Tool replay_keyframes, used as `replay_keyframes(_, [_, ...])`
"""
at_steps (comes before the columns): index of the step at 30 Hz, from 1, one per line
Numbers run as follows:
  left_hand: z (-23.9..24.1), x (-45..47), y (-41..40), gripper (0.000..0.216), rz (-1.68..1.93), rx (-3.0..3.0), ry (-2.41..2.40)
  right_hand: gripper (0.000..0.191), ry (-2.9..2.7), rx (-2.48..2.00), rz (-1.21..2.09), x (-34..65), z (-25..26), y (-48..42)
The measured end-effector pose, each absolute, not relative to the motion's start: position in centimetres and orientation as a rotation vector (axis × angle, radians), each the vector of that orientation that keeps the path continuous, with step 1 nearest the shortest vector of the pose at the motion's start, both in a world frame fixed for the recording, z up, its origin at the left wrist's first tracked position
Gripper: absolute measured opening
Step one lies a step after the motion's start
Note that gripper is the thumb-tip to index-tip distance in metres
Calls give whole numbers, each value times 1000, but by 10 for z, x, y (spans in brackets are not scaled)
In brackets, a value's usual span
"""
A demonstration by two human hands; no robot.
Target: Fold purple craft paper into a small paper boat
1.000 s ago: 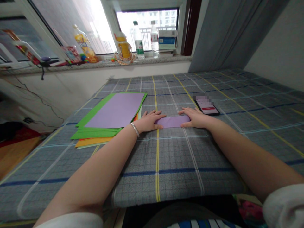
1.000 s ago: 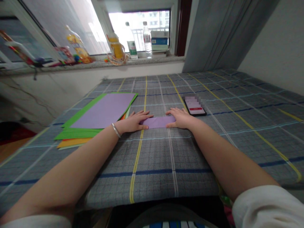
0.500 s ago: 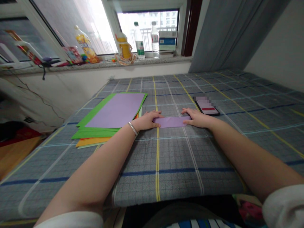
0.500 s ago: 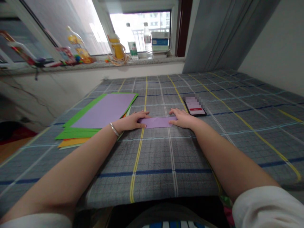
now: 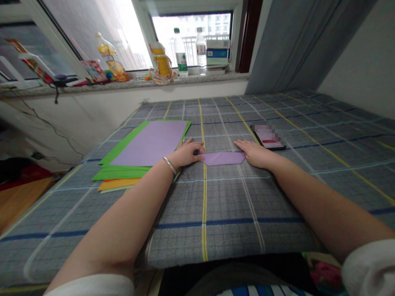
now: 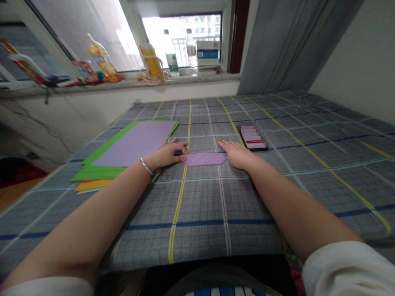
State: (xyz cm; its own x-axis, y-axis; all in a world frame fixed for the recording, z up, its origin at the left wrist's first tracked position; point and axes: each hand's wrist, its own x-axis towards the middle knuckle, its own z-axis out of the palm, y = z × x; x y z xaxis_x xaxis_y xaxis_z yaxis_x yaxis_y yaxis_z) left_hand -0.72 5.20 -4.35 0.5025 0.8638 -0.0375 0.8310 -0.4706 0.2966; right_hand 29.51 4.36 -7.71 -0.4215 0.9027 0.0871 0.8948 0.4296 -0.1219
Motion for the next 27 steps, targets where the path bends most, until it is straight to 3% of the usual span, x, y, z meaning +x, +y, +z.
replay_keyframes(14, [-51,-16,62,24,225,2568,1356,58,-2408,-1583,178,294,-61,37])
replay_keyframes(20, [-43,9,34,27,486,2623,1623,41,-1917,-1541,551,296,-49,40])
replay_keyframes(23, [-37,17,23,27,667,2790,1335,40,-1712,-1471,795,293,-48,40])
replay_keyframes(27, [-33,18,18,35,806,2871,1033,39,-1732,-1419,788,287,-47,36])
